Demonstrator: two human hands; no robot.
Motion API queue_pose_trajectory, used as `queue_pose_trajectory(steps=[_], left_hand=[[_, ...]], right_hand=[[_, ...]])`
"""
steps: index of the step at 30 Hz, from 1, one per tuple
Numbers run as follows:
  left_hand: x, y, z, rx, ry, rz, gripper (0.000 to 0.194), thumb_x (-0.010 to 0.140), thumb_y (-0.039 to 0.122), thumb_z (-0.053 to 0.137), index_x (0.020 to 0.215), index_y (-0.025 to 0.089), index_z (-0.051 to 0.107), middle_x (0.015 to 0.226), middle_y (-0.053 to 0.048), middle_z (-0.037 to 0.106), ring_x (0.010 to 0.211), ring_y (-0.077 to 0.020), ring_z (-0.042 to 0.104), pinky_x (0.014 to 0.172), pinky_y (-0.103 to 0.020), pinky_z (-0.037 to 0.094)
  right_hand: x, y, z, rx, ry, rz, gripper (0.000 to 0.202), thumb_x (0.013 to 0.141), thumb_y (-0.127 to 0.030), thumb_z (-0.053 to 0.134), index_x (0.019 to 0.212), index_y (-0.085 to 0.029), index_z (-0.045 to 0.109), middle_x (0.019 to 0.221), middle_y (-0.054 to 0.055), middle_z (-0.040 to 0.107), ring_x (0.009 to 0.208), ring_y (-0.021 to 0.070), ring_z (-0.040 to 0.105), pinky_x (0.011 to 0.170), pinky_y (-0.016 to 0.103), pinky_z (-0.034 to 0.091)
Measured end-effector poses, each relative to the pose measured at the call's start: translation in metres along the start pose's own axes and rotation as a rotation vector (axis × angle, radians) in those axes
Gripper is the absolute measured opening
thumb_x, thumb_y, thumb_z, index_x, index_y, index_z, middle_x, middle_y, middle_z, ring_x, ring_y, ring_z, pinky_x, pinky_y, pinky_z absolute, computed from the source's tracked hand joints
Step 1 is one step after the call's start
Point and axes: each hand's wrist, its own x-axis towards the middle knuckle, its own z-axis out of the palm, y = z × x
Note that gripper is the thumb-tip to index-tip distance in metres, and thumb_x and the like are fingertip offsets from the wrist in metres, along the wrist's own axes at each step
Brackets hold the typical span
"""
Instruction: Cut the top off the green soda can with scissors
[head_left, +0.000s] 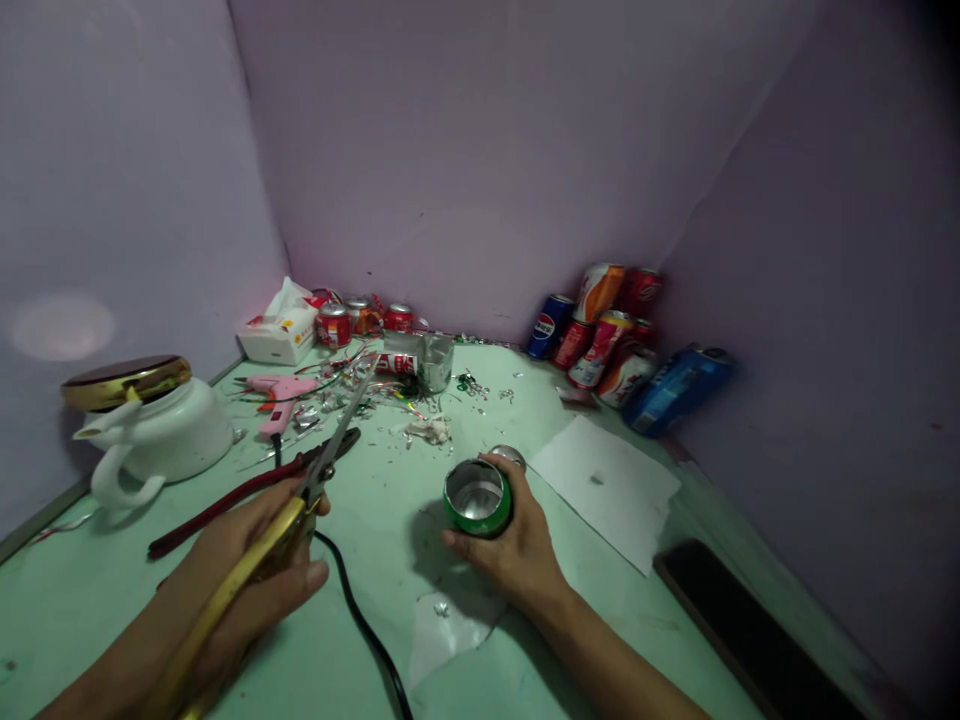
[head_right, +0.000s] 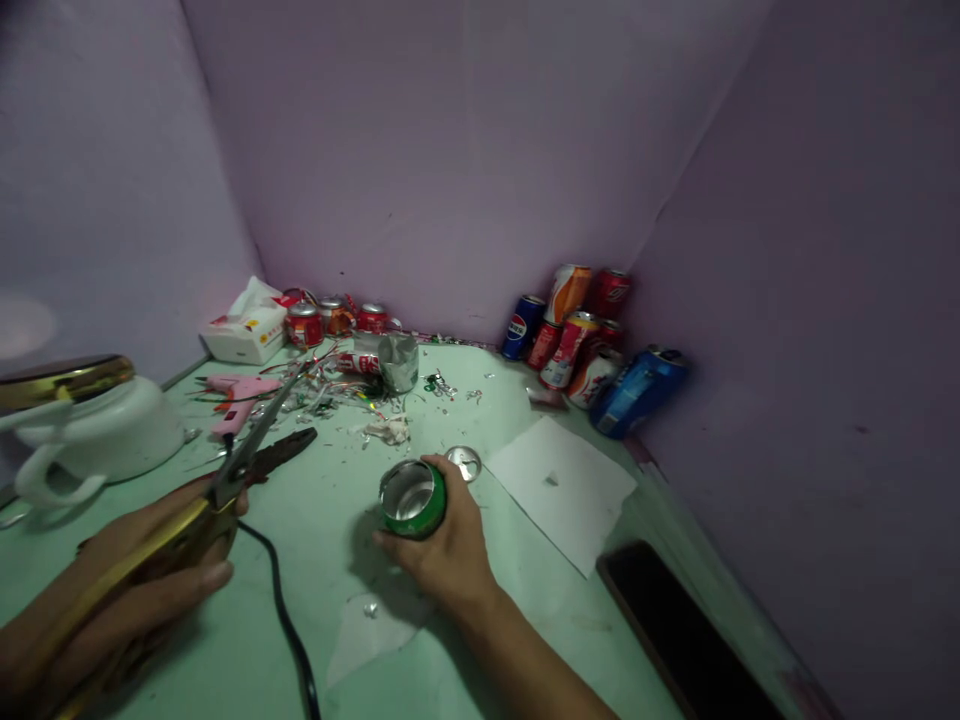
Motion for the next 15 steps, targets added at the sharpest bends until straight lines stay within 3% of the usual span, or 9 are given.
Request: queue_pose_trajectory(steps=[3, 5, 8, 11, 15], left_hand=[[0.001, -0.01, 0.008, 0.18, 0.037, 0.079, 0.034, 0.088, 0.044, 0.055, 0.117, 0.027, 0.056, 0.066, 0.005, 0.063, 0.054, -0.0157, 0.061, 0.048, -0.021, 0.048], [0.003, -0.015, 0.012, 0.296, 0.056, 0.208, 0.033, 0.09, 0.037, 0.054, 0.122, 0.028, 0.056, 0.09, 0.0, 0.075, 0.074, -0.0197, 0.073, 0.062, -0.023, 0.057], [0.006, -0.018, 0.015, 0.44, 0.133, 0.471, 0.04, 0.091, 0.027, 0.053, 0.131, 0.029, 0.054, 0.12, -0.005, 0.074, 0.104, -0.026, 0.074, 0.086, -0.031, 0.06], [0.009, -0.016, 0.016, 0.573, 0.173, 0.631, 0.045, 0.092, 0.018, 0.047, 0.137, 0.025, 0.048, 0.113, -0.007, 0.076, 0.099, -0.0265, 0.076, 0.077, -0.034, 0.063], [0.01, -0.014, 0.017, 0.658, 0.098, 0.652, 0.043, 0.09, 0.011, 0.043, 0.131, 0.019, 0.05, 0.101, -0.007, 0.078, 0.081, -0.0249, 0.078, 0.063, -0.034, 0.064]], right_hand=[[-0.001, 0.001, -0.001, -0.044, 0.021, -0.044, 0.067, 0.052, -0.029, 0.084, 0.114, -0.024, 0.058, 0.102, 0.003, 0.072, 0.093, 0.0266, 0.07, 0.084, 0.037, 0.056], [-0.002, 0.002, -0.002, -0.082, 0.031, -0.059, 0.065, 0.054, -0.029, 0.082, 0.114, -0.024, 0.06, 0.104, 0.004, 0.072, 0.095, 0.0271, 0.07, 0.085, 0.037, 0.056], [-0.002, 0.003, -0.003, -0.135, 0.053, -0.074, 0.064, 0.054, -0.029, 0.083, 0.114, -0.023, 0.063, 0.106, 0.005, 0.074, 0.098, 0.0286, 0.071, 0.088, 0.039, 0.056], [-0.002, 0.002, -0.003, -0.182, 0.09, -0.072, 0.065, 0.053, -0.029, 0.083, 0.115, -0.023, 0.064, 0.11, 0.006, 0.074, 0.104, 0.0308, 0.07, 0.093, 0.042, 0.055], [-0.002, 0.002, -0.003, -0.226, 0.112, -0.06, 0.065, 0.054, -0.028, 0.082, 0.116, -0.022, 0.064, 0.114, 0.008, 0.073, 0.108, 0.0323, 0.069, 0.097, 0.046, 0.053]])
